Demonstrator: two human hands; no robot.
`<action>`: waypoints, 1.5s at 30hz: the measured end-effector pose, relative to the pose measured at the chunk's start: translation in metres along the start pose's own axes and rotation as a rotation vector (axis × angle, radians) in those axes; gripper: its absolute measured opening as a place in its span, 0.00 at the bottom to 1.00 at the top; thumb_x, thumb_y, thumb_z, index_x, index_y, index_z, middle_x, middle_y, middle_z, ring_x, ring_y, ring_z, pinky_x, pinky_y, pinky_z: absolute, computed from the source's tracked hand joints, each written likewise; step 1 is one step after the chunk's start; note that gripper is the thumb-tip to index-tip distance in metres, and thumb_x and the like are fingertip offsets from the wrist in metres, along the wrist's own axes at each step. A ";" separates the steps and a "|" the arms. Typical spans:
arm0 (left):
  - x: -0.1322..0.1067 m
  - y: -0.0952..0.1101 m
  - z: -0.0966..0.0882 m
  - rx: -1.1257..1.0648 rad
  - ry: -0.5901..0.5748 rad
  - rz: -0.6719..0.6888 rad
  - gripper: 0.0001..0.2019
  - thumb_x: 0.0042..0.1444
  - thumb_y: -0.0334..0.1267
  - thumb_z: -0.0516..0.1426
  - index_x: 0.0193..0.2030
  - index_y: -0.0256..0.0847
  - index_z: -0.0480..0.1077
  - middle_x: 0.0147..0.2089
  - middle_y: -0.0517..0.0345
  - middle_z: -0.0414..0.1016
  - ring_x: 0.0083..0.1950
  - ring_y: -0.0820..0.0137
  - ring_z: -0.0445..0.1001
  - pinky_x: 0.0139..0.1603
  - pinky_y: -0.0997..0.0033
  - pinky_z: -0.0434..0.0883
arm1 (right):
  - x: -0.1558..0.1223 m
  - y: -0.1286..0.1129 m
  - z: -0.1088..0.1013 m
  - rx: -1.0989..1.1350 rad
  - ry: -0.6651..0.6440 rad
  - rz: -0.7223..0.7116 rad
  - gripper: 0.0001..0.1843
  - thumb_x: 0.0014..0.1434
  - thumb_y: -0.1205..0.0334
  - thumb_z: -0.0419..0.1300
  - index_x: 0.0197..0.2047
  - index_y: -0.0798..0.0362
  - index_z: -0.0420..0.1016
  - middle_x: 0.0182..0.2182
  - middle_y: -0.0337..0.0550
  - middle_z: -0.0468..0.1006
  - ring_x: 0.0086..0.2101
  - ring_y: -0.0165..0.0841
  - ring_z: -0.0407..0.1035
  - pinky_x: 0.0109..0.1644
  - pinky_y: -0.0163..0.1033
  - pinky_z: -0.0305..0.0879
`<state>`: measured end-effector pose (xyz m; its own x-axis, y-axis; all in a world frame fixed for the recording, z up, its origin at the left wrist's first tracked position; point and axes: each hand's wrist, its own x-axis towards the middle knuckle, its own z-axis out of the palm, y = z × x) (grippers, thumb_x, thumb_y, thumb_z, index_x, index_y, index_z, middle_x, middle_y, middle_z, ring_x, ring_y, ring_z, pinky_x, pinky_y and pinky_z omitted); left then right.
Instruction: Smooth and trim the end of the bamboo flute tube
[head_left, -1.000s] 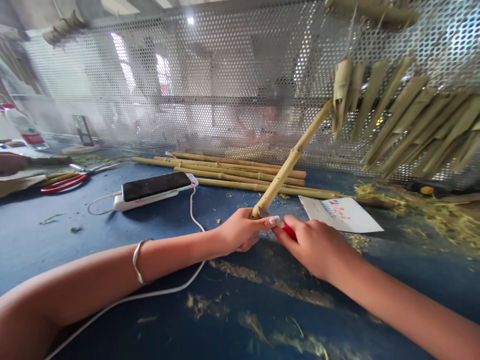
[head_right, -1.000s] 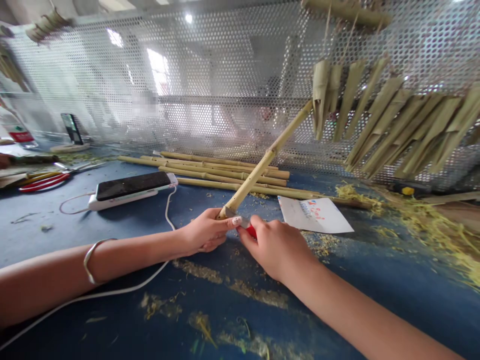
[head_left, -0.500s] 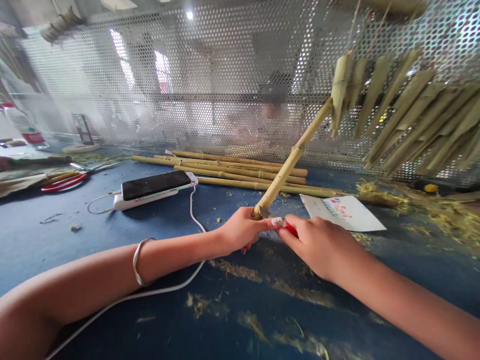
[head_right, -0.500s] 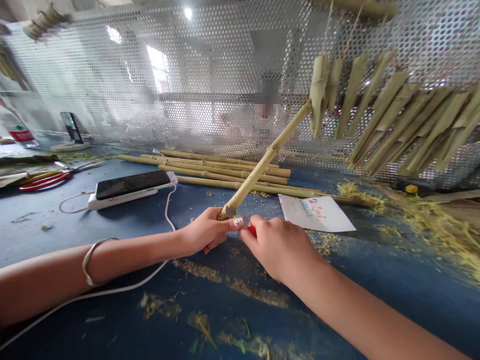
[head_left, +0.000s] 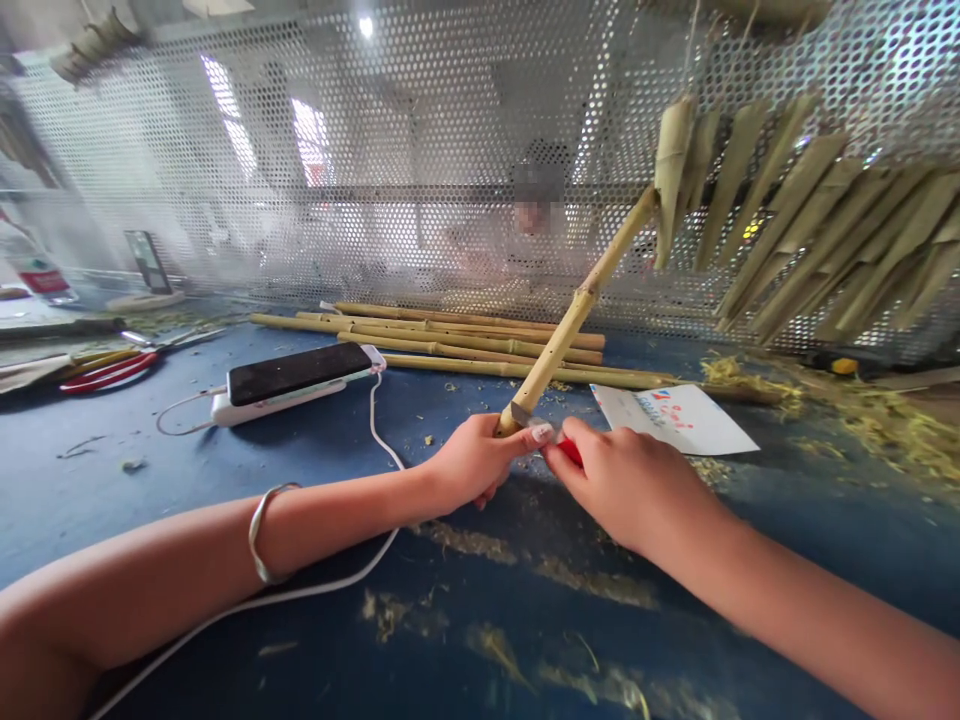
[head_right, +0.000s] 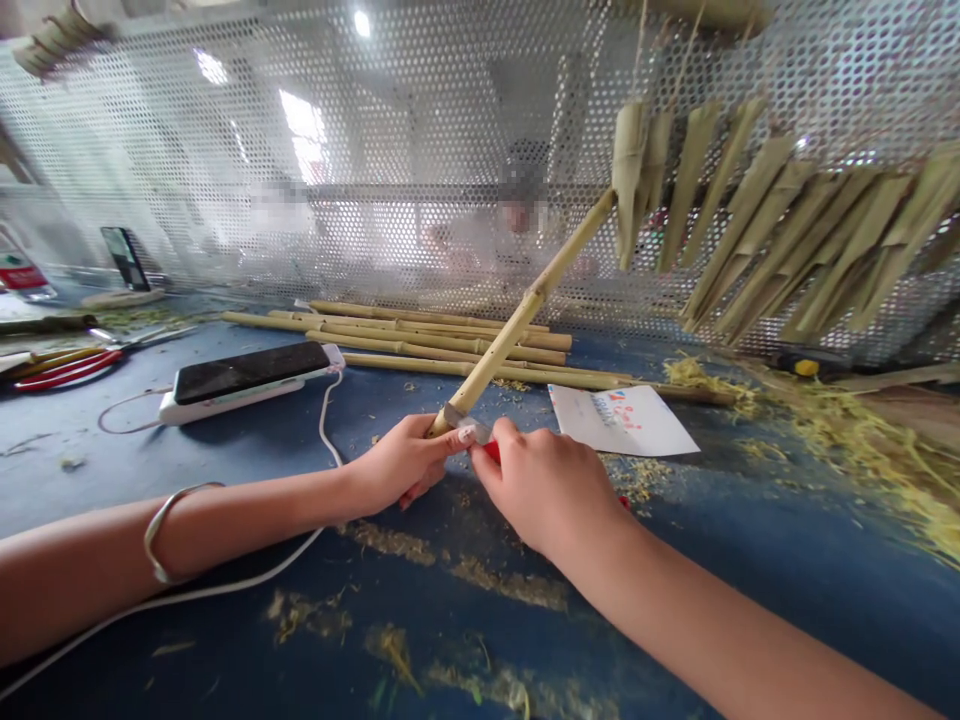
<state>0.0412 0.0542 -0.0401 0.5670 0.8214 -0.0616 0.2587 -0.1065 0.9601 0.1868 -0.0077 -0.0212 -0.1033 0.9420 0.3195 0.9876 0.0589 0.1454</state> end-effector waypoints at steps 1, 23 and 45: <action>0.000 0.000 -0.001 0.007 -0.020 0.005 0.22 0.44 0.60 0.53 0.23 0.42 0.54 0.08 0.72 0.52 0.09 0.79 0.52 0.06 0.79 0.55 | 0.000 0.001 0.001 0.023 -0.006 -0.011 0.17 0.59 0.52 0.41 0.30 0.50 0.66 0.19 0.44 0.74 0.21 0.39 0.69 0.20 0.37 0.44; 0.000 0.001 0.001 -0.038 -0.012 -0.057 0.24 0.44 0.62 0.51 0.19 0.42 0.52 0.07 0.71 0.51 0.07 0.79 0.50 0.04 0.80 0.51 | -0.001 0.000 0.003 0.024 -0.061 0.030 0.19 0.59 0.51 0.40 0.32 0.50 0.67 0.19 0.46 0.73 0.20 0.39 0.68 0.20 0.37 0.42; 0.000 0.000 0.001 -0.002 0.001 -0.061 0.22 0.43 0.61 0.53 0.22 0.42 0.55 0.08 0.71 0.52 0.08 0.79 0.50 0.05 0.80 0.50 | -0.002 0.002 0.004 0.125 -0.101 0.040 0.19 0.58 0.51 0.41 0.30 0.50 0.68 0.20 0.46 0.73 0.21 0.38 0.67 0.21 0.37 0.44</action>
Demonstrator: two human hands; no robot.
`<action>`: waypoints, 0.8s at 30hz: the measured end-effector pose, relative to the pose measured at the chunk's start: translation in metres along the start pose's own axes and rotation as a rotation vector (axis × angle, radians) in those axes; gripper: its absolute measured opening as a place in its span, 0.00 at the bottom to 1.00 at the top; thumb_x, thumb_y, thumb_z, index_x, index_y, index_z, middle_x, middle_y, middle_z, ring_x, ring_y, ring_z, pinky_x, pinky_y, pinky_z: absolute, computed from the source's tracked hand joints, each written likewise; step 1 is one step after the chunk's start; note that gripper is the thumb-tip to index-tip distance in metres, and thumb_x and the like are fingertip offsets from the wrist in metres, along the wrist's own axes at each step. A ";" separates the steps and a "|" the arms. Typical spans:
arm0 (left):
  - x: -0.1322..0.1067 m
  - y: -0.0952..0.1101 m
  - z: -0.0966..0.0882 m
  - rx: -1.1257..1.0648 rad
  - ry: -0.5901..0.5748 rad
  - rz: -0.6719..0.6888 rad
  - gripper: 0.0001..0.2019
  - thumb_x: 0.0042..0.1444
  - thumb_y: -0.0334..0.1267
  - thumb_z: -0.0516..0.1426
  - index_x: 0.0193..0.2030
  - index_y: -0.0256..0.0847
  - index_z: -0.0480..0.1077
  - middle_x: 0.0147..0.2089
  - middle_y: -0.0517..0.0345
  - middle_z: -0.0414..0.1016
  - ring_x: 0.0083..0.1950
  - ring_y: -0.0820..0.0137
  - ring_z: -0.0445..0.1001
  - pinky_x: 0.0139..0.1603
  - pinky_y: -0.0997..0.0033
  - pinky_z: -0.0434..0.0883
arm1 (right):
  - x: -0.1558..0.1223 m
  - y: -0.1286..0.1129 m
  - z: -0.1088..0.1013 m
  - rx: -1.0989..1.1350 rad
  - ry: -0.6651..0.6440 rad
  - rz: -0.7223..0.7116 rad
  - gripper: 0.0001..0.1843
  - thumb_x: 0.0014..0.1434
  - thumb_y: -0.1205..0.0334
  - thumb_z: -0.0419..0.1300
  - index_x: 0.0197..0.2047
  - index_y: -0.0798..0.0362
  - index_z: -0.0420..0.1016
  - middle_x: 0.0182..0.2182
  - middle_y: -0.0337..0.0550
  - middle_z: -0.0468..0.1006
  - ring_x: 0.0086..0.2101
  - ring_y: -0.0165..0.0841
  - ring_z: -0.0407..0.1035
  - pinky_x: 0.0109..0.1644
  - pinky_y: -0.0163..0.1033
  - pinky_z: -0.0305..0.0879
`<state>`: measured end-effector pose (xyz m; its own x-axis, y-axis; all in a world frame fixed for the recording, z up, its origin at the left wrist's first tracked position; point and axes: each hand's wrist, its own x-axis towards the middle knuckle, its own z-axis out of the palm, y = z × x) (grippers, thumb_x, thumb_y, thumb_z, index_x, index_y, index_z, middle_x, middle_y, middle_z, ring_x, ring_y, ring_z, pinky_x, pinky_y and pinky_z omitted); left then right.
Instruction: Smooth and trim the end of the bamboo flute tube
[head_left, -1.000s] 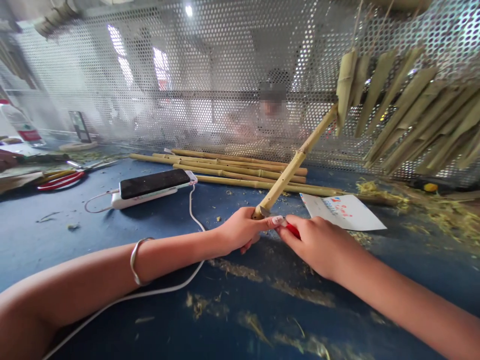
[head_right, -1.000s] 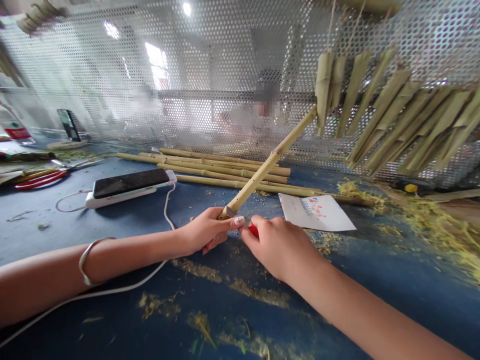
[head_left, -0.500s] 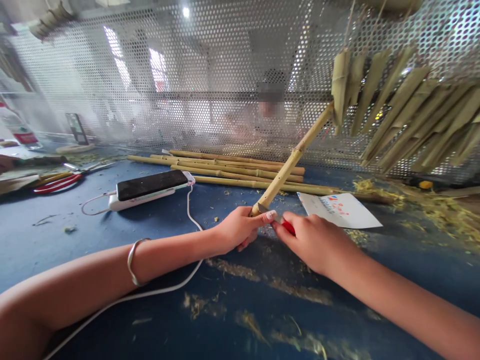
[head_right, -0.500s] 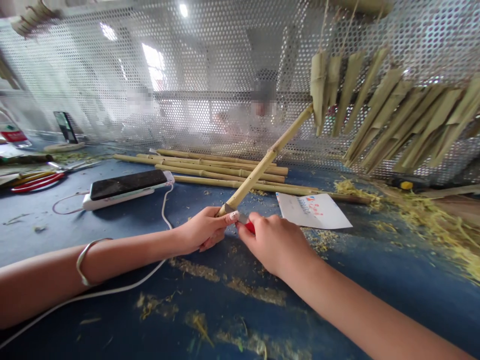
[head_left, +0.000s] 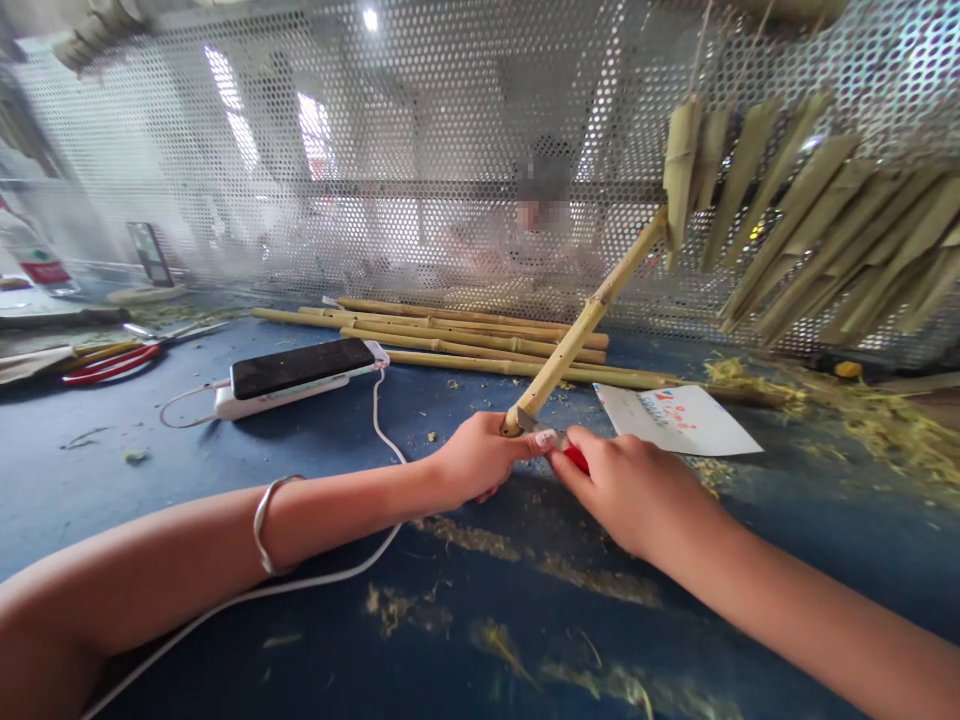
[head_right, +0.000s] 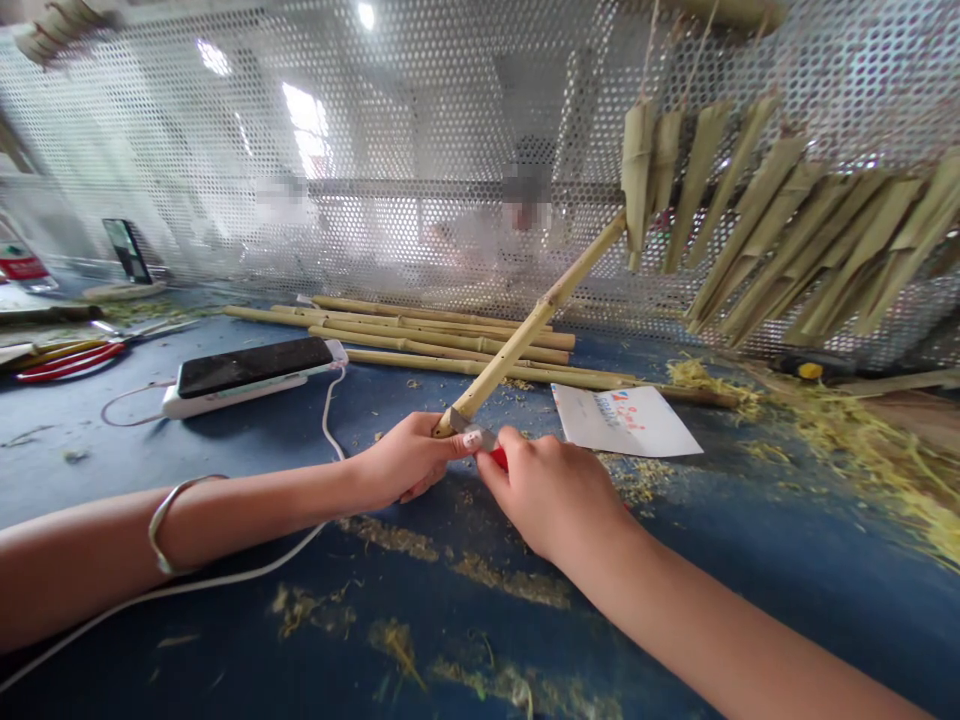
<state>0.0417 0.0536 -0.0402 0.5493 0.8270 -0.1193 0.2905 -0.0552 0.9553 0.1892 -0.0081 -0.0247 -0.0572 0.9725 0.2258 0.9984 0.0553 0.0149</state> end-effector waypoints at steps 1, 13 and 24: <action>0.001 0.000 0.001 0.009 0.021 -0.018 0.23 0.44 0.61 0.52 0.22 0.42 0.54 0.08 0.71 0.52 0.08 0.79 0.51 0.05 0.80 0.50 | 0.000 0.000 0.000 0.018 -0.001 0.008 0.19 0.58 0.51 0.40 0.30 0.50 0.68 0.20 0.46 0.73 0.21 0.38 0.67 0.21 0.37 0.44; -0.004 0.008 -0.010 -0.196 -0.194 0.008 0.21 0.41 0.52 0.60 0.20 0.40 0.54 0.08 0.72 0.51 0.09 0.82 0.48 0.07 0.81 0.46 | 0.005 0.005 0.003 0.182 -0.038 -0.055 0.18 0.58 0.52 0.41 0.28 0.50 0.65 0.22 0.46 0.73 0.23 0.37 0.68 0.21 0.36 0.46; -0.003 0.008 -0.013 -0.323 -0.258 -0.019 0.21 0.47 0.57 0.52 0.23 0.40 0.54 0.13 0.72 0.50 0.12 0.83 0.48 0.08 0.83 0.48 | 0.011 0.015 0.009 0.398 0.031 -0.040 0.21 0.59 0.45 0.40 0.24 0.49 0.58 0.15 0.37 0.65 0.20 0.32 0.63 0.23 0.35 0.49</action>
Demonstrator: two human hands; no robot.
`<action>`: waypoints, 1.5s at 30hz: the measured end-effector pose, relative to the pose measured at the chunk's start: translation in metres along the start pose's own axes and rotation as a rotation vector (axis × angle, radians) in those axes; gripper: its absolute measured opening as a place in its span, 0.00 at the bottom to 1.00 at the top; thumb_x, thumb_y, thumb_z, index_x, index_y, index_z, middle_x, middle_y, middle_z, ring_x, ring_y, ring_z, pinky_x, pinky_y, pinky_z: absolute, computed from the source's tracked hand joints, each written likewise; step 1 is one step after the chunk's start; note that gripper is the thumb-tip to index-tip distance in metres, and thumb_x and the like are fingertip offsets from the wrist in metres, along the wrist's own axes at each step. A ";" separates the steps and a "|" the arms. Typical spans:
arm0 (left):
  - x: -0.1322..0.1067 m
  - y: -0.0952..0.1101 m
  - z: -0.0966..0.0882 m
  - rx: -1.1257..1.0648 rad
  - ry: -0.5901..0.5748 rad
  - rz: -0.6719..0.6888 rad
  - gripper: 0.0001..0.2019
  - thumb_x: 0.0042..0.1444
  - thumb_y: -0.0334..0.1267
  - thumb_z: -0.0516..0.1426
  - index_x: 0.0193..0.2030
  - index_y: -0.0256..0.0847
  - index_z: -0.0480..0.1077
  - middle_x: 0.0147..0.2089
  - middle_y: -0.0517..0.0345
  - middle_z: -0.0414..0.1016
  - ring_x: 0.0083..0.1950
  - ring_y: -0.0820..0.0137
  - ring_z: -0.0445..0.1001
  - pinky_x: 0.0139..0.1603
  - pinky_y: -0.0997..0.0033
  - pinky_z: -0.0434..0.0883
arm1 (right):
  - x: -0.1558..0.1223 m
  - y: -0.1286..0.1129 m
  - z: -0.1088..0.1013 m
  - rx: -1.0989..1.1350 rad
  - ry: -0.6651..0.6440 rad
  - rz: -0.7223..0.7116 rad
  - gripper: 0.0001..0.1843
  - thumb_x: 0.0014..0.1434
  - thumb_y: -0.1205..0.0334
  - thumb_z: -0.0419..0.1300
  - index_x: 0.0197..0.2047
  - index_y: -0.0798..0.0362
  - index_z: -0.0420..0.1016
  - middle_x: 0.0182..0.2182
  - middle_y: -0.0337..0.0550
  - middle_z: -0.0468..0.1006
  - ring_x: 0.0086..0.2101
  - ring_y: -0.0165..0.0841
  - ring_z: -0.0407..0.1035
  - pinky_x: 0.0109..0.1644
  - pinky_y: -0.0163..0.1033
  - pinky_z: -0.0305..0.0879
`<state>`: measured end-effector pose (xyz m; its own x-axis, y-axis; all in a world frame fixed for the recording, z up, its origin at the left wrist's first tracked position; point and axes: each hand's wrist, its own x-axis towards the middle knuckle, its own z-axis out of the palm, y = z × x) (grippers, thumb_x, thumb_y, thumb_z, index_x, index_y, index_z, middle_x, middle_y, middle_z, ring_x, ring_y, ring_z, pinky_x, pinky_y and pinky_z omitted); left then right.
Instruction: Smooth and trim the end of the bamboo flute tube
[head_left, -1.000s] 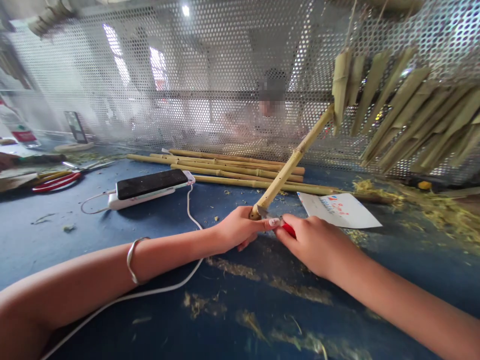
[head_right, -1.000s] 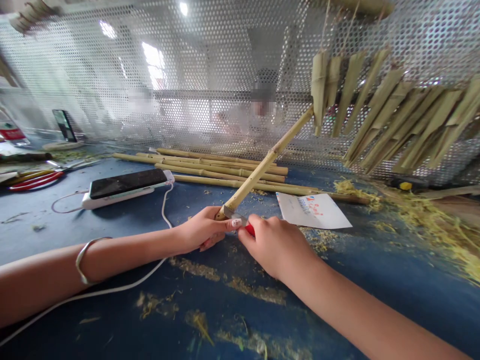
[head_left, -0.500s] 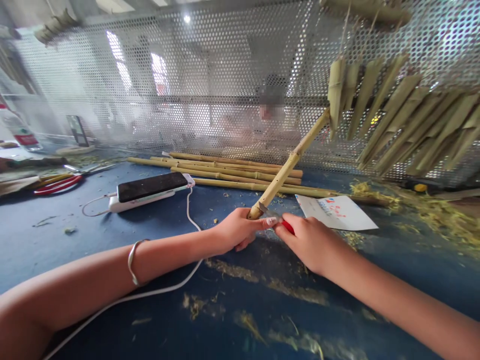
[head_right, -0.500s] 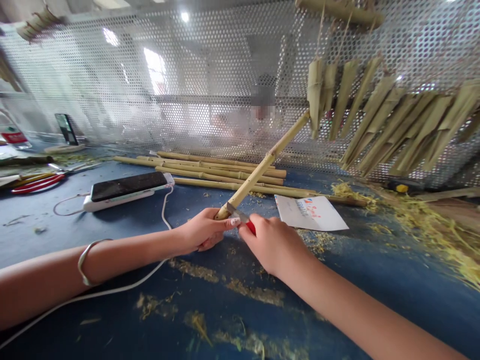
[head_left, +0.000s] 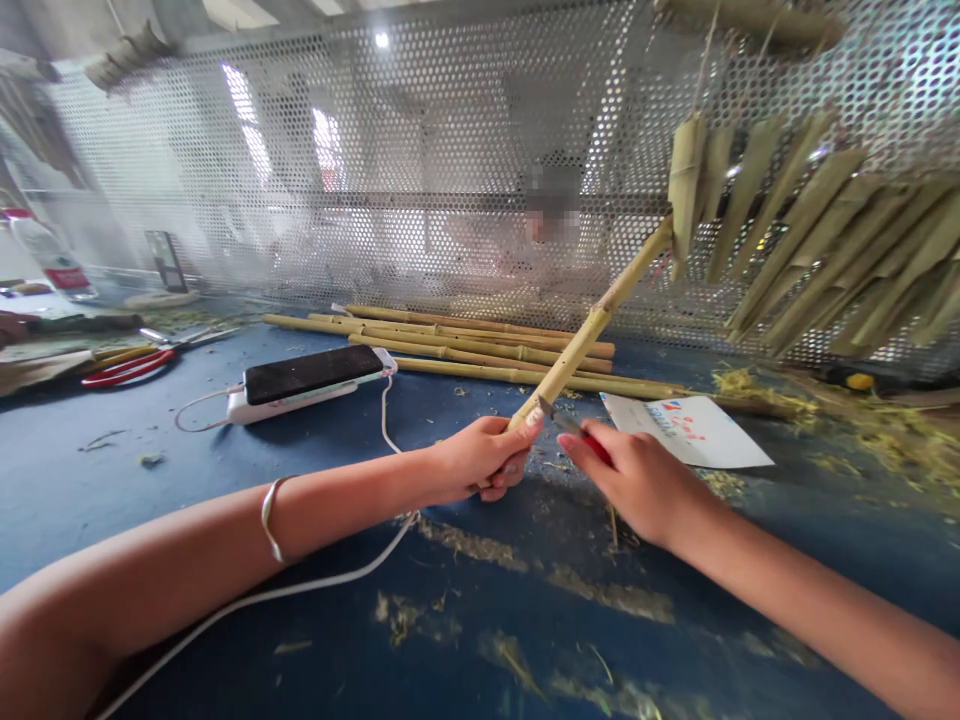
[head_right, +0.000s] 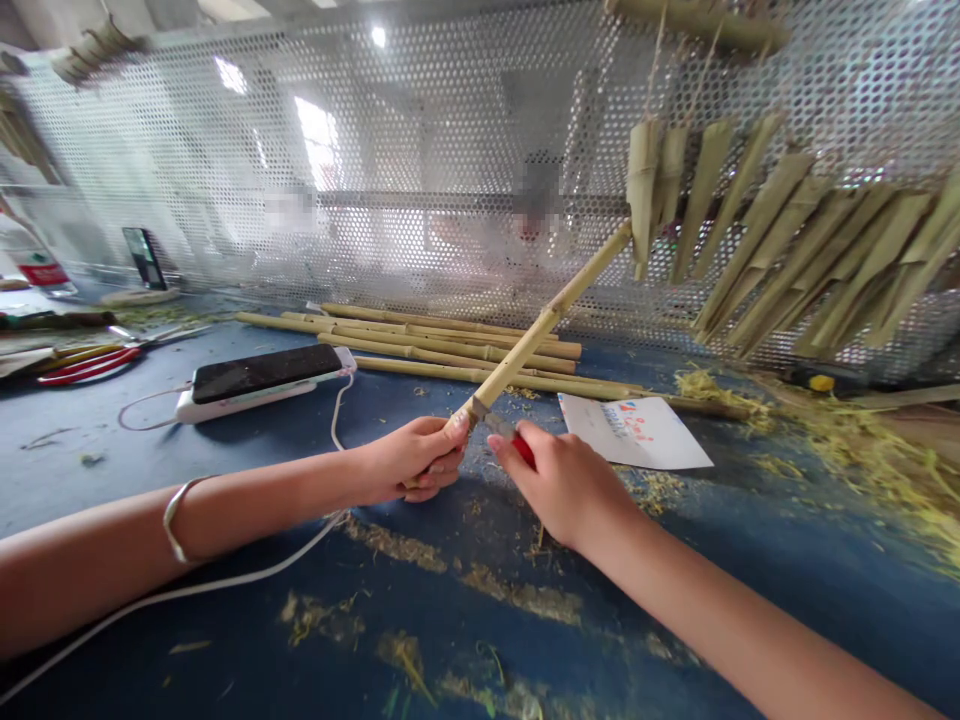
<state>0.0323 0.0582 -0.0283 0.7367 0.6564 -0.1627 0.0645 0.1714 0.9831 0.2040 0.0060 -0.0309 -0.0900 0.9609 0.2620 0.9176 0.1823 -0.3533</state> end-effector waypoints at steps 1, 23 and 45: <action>0.000 0.001 -0.001 -0.037 -0.031 -0.018 0.21 0.48 0.58 0.50 0.25 0.40 0.55 0.13 0.72 0.49 0.12 0.82 0.47 0.08 0.84 0.48 | 0.002 0.004 -0.001 0.048 0.018 -0.004 0.21 0.59 0.45 0.41 0.23 0.49 0.57 0.15 0.36 0.65 0.20 0.31 0.62 0.24 0.35 0.50; 0.002 0.004 -0.009 -0.151 -0.111 -0.090 0.19 0.51 0.55 0.49 0.31 0.38 0.59 0.17 0.70 0.52 0.13 0.86 0.42 0.10 0.85 0.40 | 0.000 0.004 0.004 -0.203 0.084 -0.015 0.21 0.59 0.44 0.39 0.31 0.50 0.62 0.18 0.40 0.70 0.23 0.37 0.68 0.23 0.35 0.48; -0.002 -0.006 0.008 0.198 0.137 -0.028 0.20 0.42 0.52 0.58 0.28 0.40 0.56 0.15 0.73 0.49 0.14 0.84 0.49 0.13 0.83 0.47 | -0.019 -0.033 -0.009 -0.400 -0.205 0.092 0.21 0.60 0.49 0.38 0.32 0.50 0.66 0.26 0.48 0.76 0.28 0.45 0.72 0.23 0.40 0.53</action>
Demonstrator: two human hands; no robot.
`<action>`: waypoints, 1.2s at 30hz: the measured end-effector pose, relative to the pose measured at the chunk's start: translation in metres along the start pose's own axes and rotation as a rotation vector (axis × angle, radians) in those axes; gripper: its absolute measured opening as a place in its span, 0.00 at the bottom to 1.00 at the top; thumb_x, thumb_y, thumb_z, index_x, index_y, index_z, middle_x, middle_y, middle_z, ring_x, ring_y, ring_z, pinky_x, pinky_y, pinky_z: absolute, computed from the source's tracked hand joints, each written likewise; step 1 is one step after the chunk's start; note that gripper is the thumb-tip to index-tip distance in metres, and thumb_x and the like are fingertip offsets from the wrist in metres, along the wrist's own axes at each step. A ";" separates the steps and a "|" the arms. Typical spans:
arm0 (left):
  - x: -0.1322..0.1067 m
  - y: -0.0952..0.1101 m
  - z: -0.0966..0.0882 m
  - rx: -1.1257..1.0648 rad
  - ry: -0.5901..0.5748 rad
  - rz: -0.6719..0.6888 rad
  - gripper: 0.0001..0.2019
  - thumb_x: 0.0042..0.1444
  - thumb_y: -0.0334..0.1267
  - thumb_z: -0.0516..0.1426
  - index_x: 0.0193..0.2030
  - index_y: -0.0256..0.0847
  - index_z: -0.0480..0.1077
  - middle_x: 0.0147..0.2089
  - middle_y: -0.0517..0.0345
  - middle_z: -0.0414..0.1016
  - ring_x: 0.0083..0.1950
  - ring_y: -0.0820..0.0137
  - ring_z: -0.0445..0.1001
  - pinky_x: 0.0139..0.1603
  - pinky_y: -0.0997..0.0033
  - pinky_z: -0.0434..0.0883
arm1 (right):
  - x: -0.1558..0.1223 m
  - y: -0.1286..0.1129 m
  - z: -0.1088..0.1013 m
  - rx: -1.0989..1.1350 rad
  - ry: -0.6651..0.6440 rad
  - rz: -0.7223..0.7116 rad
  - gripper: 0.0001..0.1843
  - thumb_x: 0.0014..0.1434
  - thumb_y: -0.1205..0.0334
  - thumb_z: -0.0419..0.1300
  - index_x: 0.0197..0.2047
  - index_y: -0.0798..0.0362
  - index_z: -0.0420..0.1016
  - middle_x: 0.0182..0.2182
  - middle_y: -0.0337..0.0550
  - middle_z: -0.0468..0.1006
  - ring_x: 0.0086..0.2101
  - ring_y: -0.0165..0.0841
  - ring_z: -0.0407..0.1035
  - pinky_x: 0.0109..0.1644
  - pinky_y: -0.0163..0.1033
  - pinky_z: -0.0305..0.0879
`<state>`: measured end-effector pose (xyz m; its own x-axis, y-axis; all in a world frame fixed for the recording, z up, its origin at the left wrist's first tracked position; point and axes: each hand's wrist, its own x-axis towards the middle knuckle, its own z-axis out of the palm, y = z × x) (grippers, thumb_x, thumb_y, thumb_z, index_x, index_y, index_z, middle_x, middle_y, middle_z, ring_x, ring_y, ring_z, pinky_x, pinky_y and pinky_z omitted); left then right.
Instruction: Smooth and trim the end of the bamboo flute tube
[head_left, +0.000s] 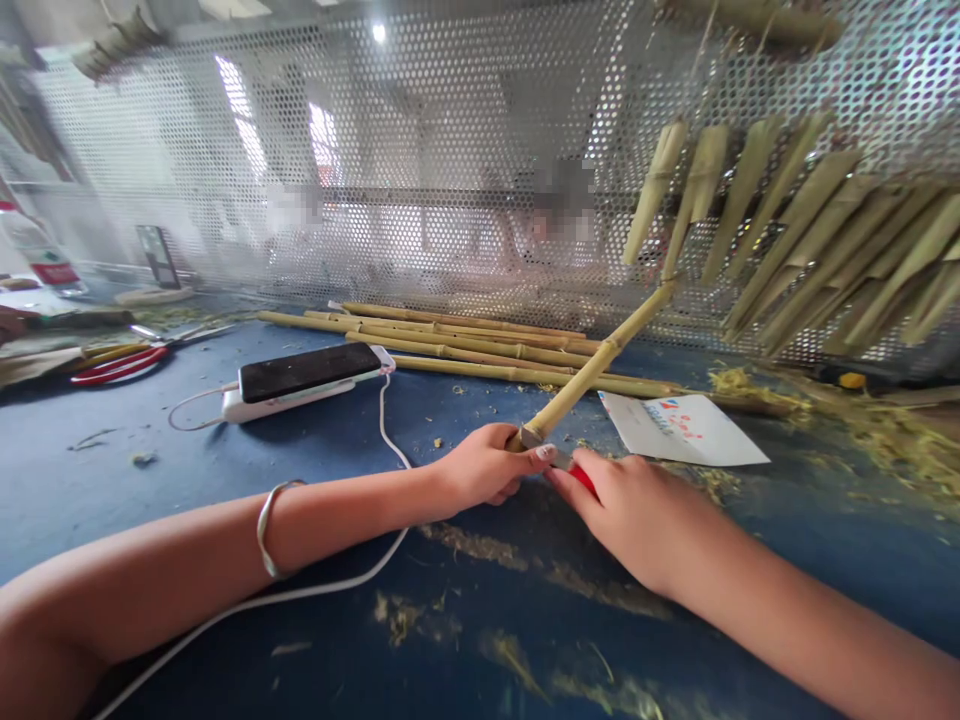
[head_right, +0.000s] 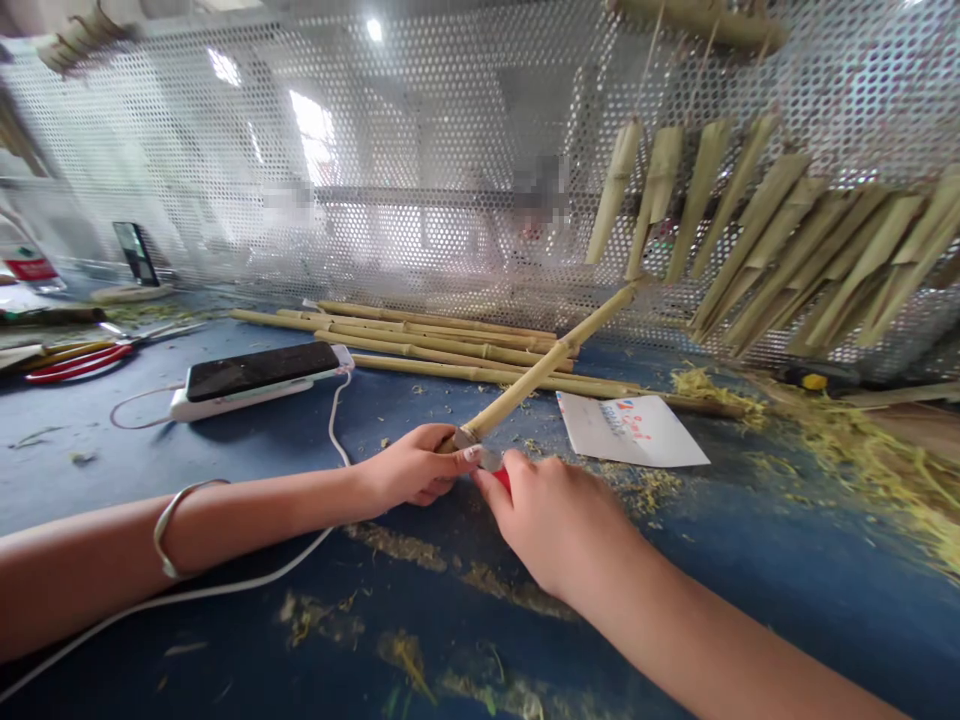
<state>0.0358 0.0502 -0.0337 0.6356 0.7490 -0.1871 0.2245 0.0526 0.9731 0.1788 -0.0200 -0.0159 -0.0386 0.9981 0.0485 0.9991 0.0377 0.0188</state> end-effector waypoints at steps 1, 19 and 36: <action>0.000 0.000 -0.001 -0.018 -0.021 -0.002 0.20 0.42 0.52 0.59 0.28 0.40 0.56 0.15 0.73 0.49 0.15 0.85 0.48 0.13 0.83 0.46 | 0.000 0.001 0.000 0.031 -0.004 -0.006 0.21 0.60 0.49 0.38 0.32 0.50 0.66 0.26 0.48 0.76 0.28 0.44 0.72 0.24 0.40 0.54; 0.002 -0.011 -0.002 0.179 0.039 0.057 0.19 0.46 0.56 0.53 0.26 0.41 0.55 0.13 0.71 0.53 0.13 0.81 0.52 0.12 0.80 0.51 | -0.002 0.001 0.013 -0.093 0.126 -0.014 0.17 0.60 0.51 0.41 0.31 0.50 0.65 0.21 0.45 0.75 0.22 0.41 0.71 0.20 0.37 0.45; 0.004 -0.007 0.003 0.407 0.192 0.028 0.25 0.44 0.65 0.47 0.25 0.40 0.58 0.13 0.67 0.57 0.12 0.78 0.56 0.13 0.77 0.53 | -0.009 -0.007 0.007 -0.336 0.307 0.028 0.16 0.61 0.56 0.43 0.30 0.55 0.67 0.12 0.46 0.69 0.17 0.40 0.69 0.17 0.34 0.42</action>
<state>0.0392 0.0505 -0.0420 0.5058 0.8573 -0.0958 0.5059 -0.2049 0.8379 0.1726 -0.0288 -0.0239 -0.0651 0.9359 0.3461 0.9409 -0.0580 0.3337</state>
